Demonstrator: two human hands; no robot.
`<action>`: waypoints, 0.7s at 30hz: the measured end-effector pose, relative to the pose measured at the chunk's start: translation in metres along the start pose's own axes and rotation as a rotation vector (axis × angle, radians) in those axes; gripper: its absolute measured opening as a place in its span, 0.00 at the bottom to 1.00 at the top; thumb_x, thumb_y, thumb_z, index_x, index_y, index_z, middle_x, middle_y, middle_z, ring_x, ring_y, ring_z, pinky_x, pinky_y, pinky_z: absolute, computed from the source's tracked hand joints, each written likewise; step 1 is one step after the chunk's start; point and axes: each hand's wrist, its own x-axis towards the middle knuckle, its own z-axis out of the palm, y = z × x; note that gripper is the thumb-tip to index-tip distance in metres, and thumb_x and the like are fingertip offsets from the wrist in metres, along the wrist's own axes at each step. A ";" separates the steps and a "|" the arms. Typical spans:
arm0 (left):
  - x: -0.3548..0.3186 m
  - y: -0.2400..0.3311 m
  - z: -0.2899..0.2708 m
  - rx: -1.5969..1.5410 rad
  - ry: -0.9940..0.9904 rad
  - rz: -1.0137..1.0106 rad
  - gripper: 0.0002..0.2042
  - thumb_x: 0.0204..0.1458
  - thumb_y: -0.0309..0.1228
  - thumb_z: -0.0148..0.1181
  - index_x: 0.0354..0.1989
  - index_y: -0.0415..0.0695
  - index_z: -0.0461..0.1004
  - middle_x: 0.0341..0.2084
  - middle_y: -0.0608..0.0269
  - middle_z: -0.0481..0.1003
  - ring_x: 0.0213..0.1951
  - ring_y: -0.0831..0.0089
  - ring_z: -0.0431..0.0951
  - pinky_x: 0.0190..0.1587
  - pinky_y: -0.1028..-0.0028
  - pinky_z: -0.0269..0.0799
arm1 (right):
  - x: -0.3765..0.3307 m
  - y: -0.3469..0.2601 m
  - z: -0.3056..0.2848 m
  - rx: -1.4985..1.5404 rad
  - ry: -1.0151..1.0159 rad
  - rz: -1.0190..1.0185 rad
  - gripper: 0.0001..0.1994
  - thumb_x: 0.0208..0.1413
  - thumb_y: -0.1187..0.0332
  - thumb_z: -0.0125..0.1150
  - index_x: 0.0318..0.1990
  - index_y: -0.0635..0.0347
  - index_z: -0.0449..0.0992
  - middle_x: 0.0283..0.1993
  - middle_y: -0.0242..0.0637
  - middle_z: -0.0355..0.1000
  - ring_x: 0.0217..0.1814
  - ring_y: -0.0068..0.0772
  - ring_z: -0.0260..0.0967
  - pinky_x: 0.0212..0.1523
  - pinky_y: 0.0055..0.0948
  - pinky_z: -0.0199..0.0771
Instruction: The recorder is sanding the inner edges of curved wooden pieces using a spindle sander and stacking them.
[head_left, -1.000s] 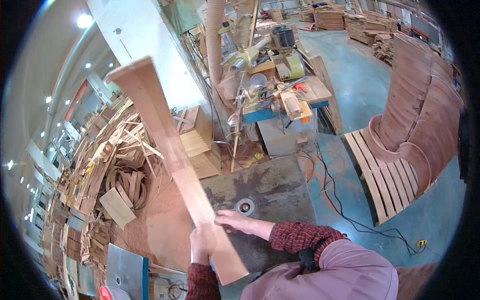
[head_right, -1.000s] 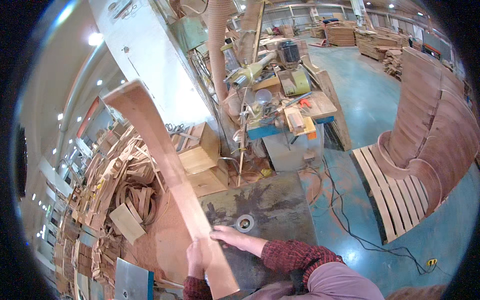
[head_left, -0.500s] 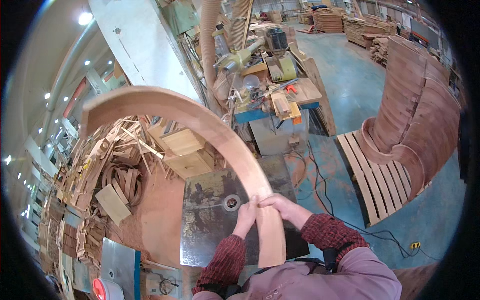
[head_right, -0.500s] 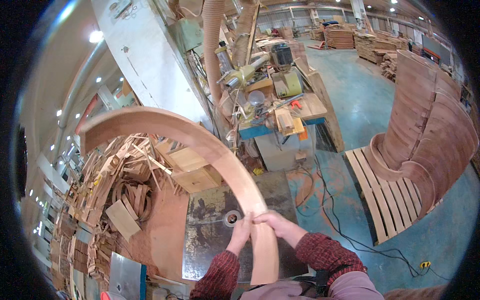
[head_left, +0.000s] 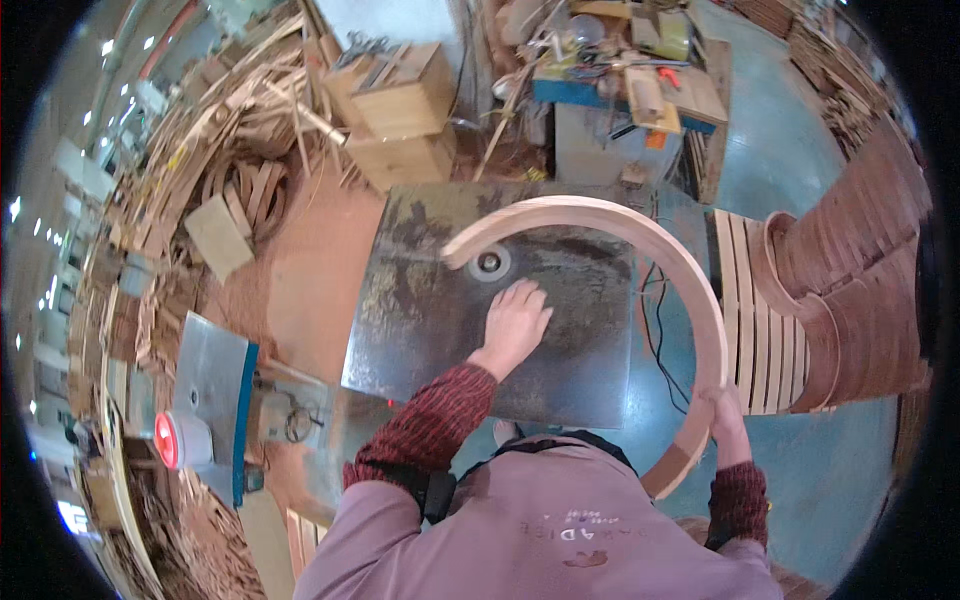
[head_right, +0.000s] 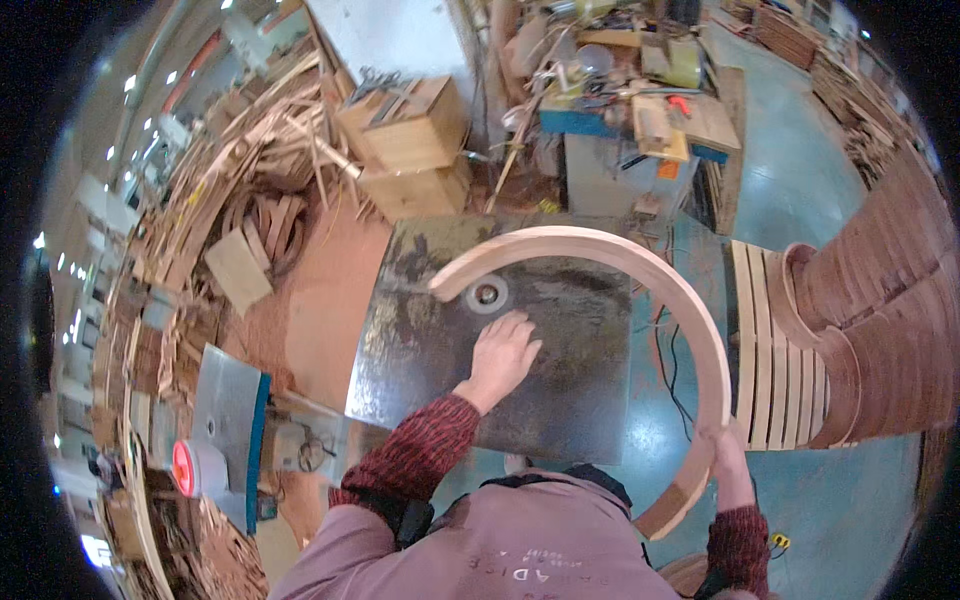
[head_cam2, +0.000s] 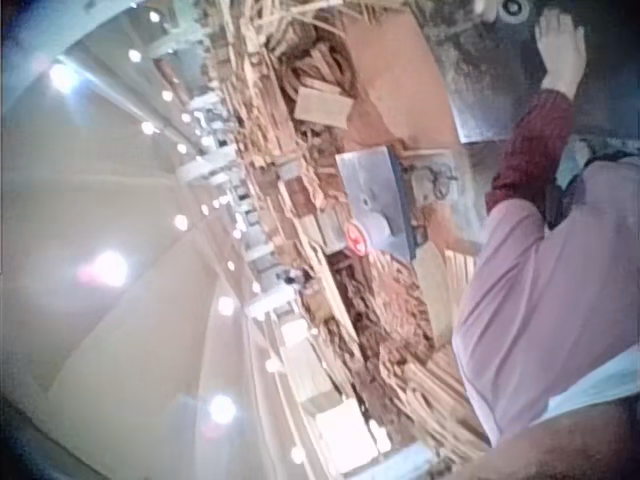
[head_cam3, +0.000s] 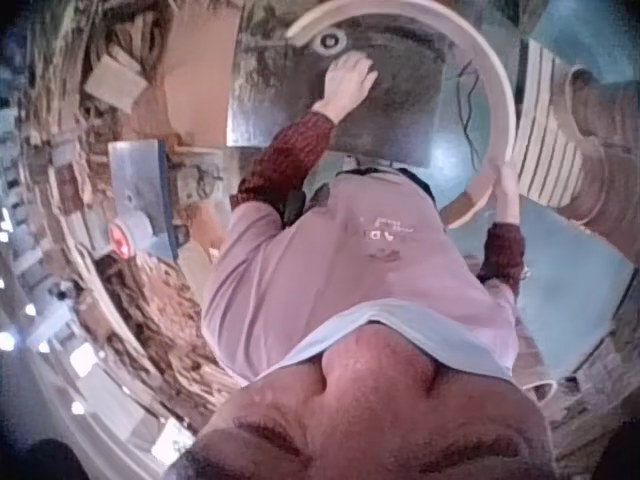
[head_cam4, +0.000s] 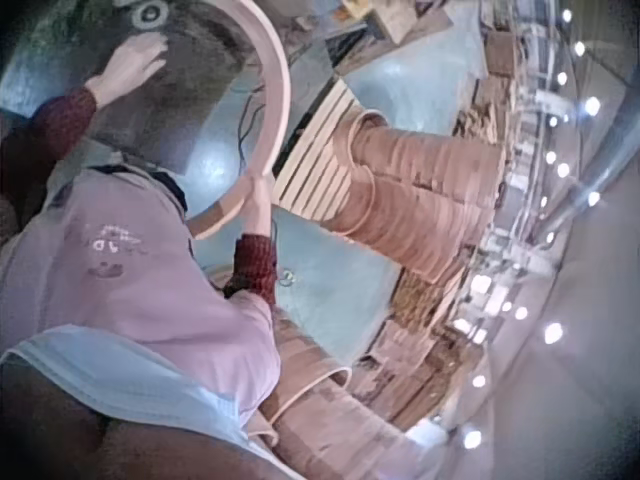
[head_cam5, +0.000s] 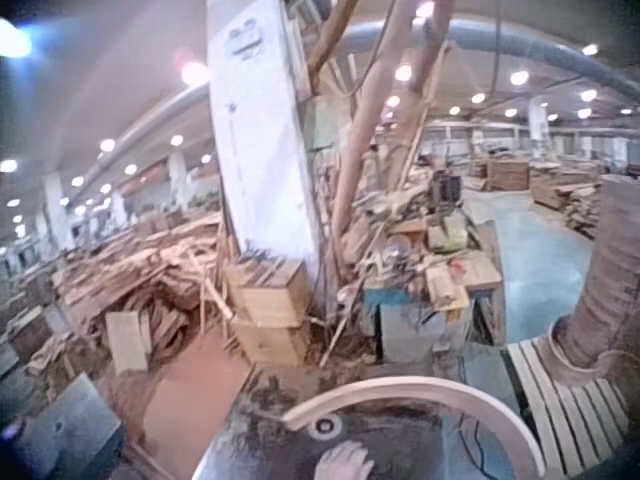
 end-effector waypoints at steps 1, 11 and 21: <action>0.001 -0.003 0.002 0.023 -0.004 0.014 0.16 0.54 0.33 0.68 0.49 0.41 0.77 0.57 0.49 0.75 0.63 0.52 0.73 0.63 0.53 0.68 | -0.011 0.010 -0.007 0.010 0.023 0.039 0.23 0.44 0.77 0.57 0.51 0.75 0.73 0.42 0.45 0.73 0.43 0.42 0.74 0.43 0.39 0.78; 0.076 -0.051 0.066 0.280 0.039 0.147 0.30 0.52 0.33 0.67 0.65 0.39 0.69 0.71 0.44 0.61 0.74 0.48 0.58 0.73 0.49 0.55 | -0.039 0.033 -0.026 -0.182 0.140 0.144 0.16 0.46 0.76 0.55 0.46 0.66 0.74 0.40 0.36 0.72 0.36 0.32 0.71 0.36 0.32 0.72; 0.114 -0.111 0.105 0.305 -0.017 -0.028 0.27 0.58 0.35 0.58 0.65 0.37 0.66 0.61 0.48 0.72 0.67 0.51 0.69 0.69 0.53 0.62 | -0.051 0.032 0.011 0.152 0.125 0.039 0.24 0.67 0.54 0.59 0.61 0.61 0.68 0.41 0.30 0.67 0.39 0.26 0.67 0.37 0.32 0.70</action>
